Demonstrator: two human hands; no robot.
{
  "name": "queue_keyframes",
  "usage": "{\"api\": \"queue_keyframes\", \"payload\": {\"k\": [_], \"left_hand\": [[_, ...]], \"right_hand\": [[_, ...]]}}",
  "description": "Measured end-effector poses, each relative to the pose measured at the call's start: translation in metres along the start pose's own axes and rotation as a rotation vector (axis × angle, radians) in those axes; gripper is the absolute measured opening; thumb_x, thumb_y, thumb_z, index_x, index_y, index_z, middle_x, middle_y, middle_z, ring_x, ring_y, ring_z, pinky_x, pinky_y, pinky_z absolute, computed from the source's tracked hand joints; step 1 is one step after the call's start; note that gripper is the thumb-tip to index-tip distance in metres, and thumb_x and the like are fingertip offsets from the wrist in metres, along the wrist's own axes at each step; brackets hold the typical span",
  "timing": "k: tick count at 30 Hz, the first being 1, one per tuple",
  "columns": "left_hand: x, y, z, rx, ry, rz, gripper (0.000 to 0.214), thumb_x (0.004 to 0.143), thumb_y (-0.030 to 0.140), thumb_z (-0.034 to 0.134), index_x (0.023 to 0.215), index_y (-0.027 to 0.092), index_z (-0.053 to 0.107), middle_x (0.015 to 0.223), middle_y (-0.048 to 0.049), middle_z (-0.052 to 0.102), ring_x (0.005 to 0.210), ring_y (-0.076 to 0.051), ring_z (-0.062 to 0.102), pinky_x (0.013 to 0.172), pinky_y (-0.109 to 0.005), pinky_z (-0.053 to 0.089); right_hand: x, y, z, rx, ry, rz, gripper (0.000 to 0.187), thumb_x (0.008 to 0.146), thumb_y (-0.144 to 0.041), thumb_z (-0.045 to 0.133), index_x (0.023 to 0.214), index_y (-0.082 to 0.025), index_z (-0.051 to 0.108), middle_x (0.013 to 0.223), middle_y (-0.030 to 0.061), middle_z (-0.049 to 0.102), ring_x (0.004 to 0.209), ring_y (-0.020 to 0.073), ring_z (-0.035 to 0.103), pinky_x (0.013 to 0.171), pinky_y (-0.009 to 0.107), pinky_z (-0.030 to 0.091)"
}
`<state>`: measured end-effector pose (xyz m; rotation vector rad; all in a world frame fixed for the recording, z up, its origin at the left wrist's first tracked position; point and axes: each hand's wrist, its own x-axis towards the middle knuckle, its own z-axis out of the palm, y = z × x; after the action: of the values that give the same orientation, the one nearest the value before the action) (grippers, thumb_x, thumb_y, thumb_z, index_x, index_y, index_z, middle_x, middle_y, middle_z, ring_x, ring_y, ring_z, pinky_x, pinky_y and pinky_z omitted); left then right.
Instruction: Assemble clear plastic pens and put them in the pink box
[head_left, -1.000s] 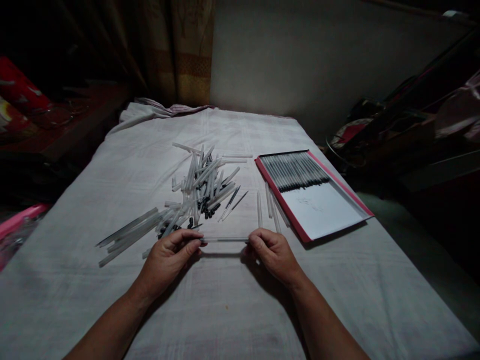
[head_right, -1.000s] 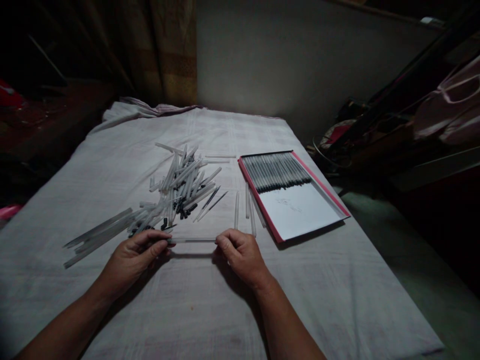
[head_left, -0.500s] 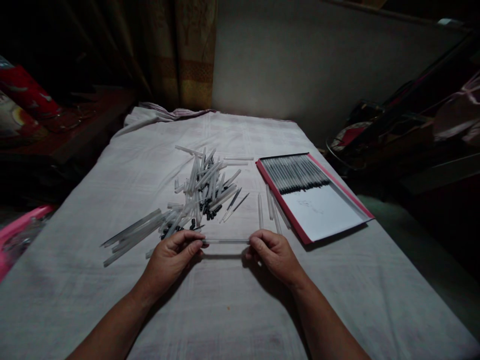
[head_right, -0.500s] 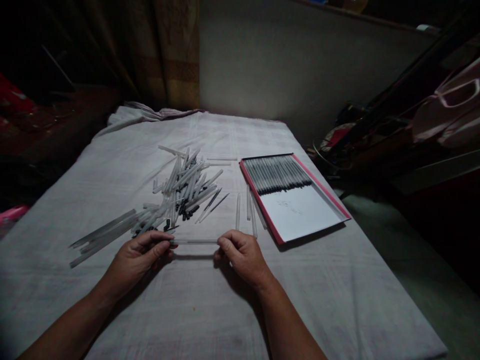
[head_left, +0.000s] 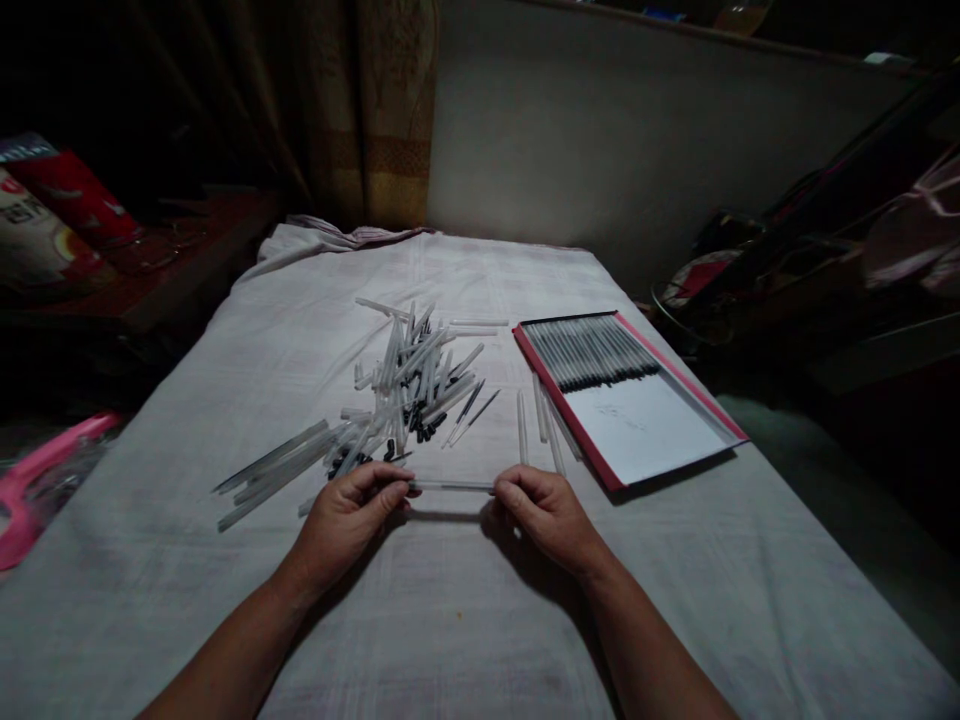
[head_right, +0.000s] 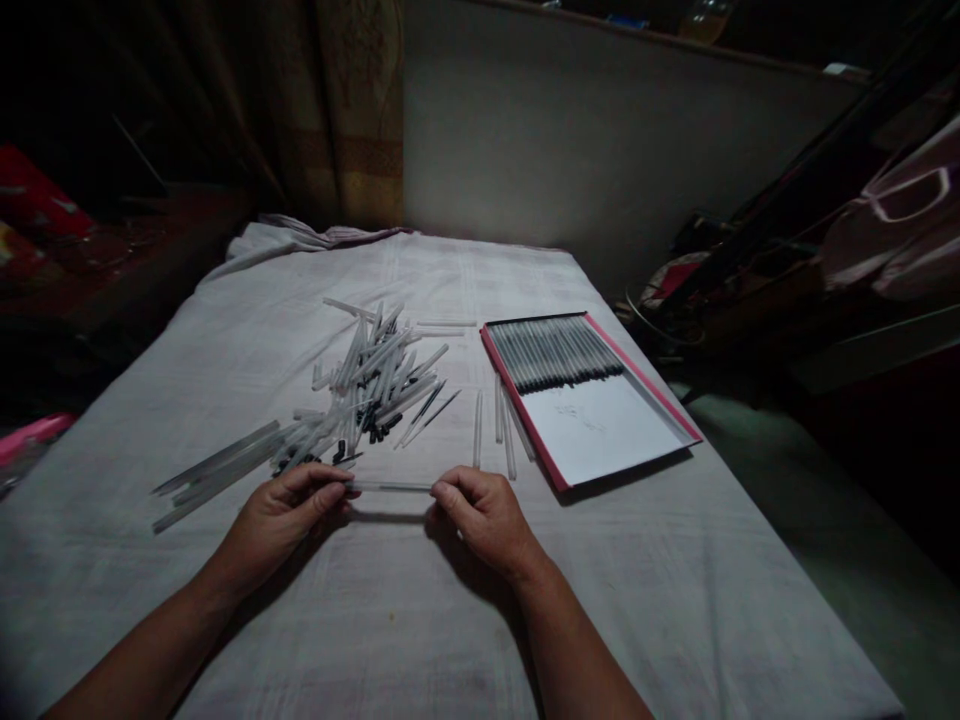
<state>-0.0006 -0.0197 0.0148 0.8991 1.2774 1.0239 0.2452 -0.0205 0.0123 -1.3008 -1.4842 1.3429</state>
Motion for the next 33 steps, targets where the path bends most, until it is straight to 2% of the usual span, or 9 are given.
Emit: {"api": "queue_keyframes", "payload": {"k": [4, 9, 12, 15, 18, 20, 25, 30, 33], "left_hand": [[-0.001, 0.001, 0.001, -0.035, 0.004, -0.018, 0.045, 0.054, 0.051, 0.089, 0.078, 0.017, 0.075, 0.072, -0.0026, 0.073, 0.06, -0.012, 0.066, 0.056, -0.02, 0.052], [-0.003, 0.005, 0.003, -0.028, 0.02, -0.068, 0.053, 0.054, 0.055, 0.088, 0.085, 0.016, 0.072, 0.059, -0.0016, 0.069, 0.045, -0.01, 0.057, 0.039, -0.016, 0.035], [-0.003, 0.007, 0.005, -0.015, 0.014, -0.061, 0.054, 0.052, 0.055, 0.088, 0.084, 0.015, 0.071, 0.055, -0.0005, 0.067, 0.043, -0.009, 0.053, 0.04, -0.017, 0.035], [-0.004, 0.009, 0.006, -0.008, 0.003, -0.053, 0.051, 0.051, 0.053, 0.088, 0.081, 0.016, 0.071, 0.058, -0.0009, 0.068, 0.045, -0.009, 0.055, 0.041, -0.017, 0.037], [-0.004, 0.008, 0.005, 0.022, -0.027, -0.031, 0.044, 0.056, 0.049, 0.087, 0.081, 0.017, 0.072, 0.065, -0.0023, 0.071, 0.05, -0.012, 0.06, 0.044, -0.019, 0.041], [-0.004, 0.006, 0.004, 0.076, -0.046, 0.035, 0.036, 0.063, 0.046, 0.083, 0.083, 0.018, 0.074, 0.07, -0.0033, 0.073, 0.056, -0.014, 0.065, 0.049, -0.022, 0.047], [-0.007, 0.001, 0.006, 0.372, -0.055, 0.32, 0.017, 0.077, 0.036, 0.071, 0.081, 0.021, 0.077, 0.076, -0.0048, 0.075, 0.072, -0.019, 0.07, 0.068, -0.03, 0.056], [-0.009, 0.0, 0.007, 0.52, -0.104, 0.436, 0.019, 0.083, 0.035, 0.064, 0.09, 0.021, 0.076, 0.078, -0.0039, 0.077, 0.069, -0.019, 0.072, 0.065, -0.029, 0.058], [-0.006, 0.009, -0.006, 0.65, 0.005, 0.586, 0.023, 0.087, 0.039, 0.062, 0.095, 0.022, 0.075, 0.083, -0.0038, 0.077, 0.073, -0.019, 0.073, 0.069, -0.03, 0.058]], "right_hand": [[0.0, -0.005, 0.0, 0.026, -0.021, 0.029, 0.034, 0.084, -0.046, 0.065, 0.068, -0.017, 0.065, 0.059, 0.0029, 0.067, 0.053, 0.012, 0.057, 0.053, 0.023, 0.044], [0.0, -0.011, 0.004, 0.265, 0.06, 0.097, 0.03, 0.07, -0.044, 0.079, 0.074, -0.017, 0.068, 0.063, 0.0025, 0.069, 0.05, 0.0105, 0.054, 0.049, 0.023, 0.044], [0.001, -0.012, 0.009, 0.347, 0.093, 0.112, 0.031, 0.068, -0.041, 0.082, 0.083, -0.017, 0.073, 0.065, 0.0028, 0.071, 0.049, 0.0095, 0.054, 0.048, 0.022, 0.043], [0.001, -0.011, 0.014, 0.411, 0.073, 0.137, 0.043, 0.066, -0.041, 0.084, 0.1, -0.018, 0.075, 0.069, 0.0035, 0.074, 0.048, 0.0093, 0.055, 0.046, 0.021, 0.042], [0.001, -0.01, 0.018, 0.503, 0.072, 0.143, 0.04, 0.064, -0.045, 0.085, 0.092, -0.017, 0.077, 0.068, 0.0036, 0.074, 0.049, 0.0086, 0.055, 0.046, 0.02, 0.044], [0.002, -0.009, 0.02, 0.551, 0.102, 0.151, 0.04, 0.061, -0.048, 0.087, 0.085, -0.017, 0.077, 0.064, 0.0032, 0.073, 0.049, 0.0085, 0.056, 0.048, 0.02, 0.045], [0.003, -0.009, 0.024, 0.606, 0.236, 0.202, 0.047, 0.056, -0.055, 0.088, 0.079, -0.016, 0.073, 0.057, 0.0016, 0.069, 0.046, 0.0099, 0.058, 0.043, 0.018, 0.041], [0.003, -0.011, 0.027, 0.605, 0.195, 0.187, 0.047, 0.057, -0.051, 0.089, 0.084, -0.017, 0.072, 0.063, 0.0007, 0.069, 0.049, 0.01, 0.057, 0.043, 0.019, 0.041], [0.004, -0.01, 0.023, 0.597, 0.267, 0.138, 0.048, 0.061, -0.057, 0.085, 0.083, -0.017, 0.071, 0.061, -0.0008, 0.065, 0.047, 0.0085, 0.054, 0.042, 0.018, 0.038]]}}
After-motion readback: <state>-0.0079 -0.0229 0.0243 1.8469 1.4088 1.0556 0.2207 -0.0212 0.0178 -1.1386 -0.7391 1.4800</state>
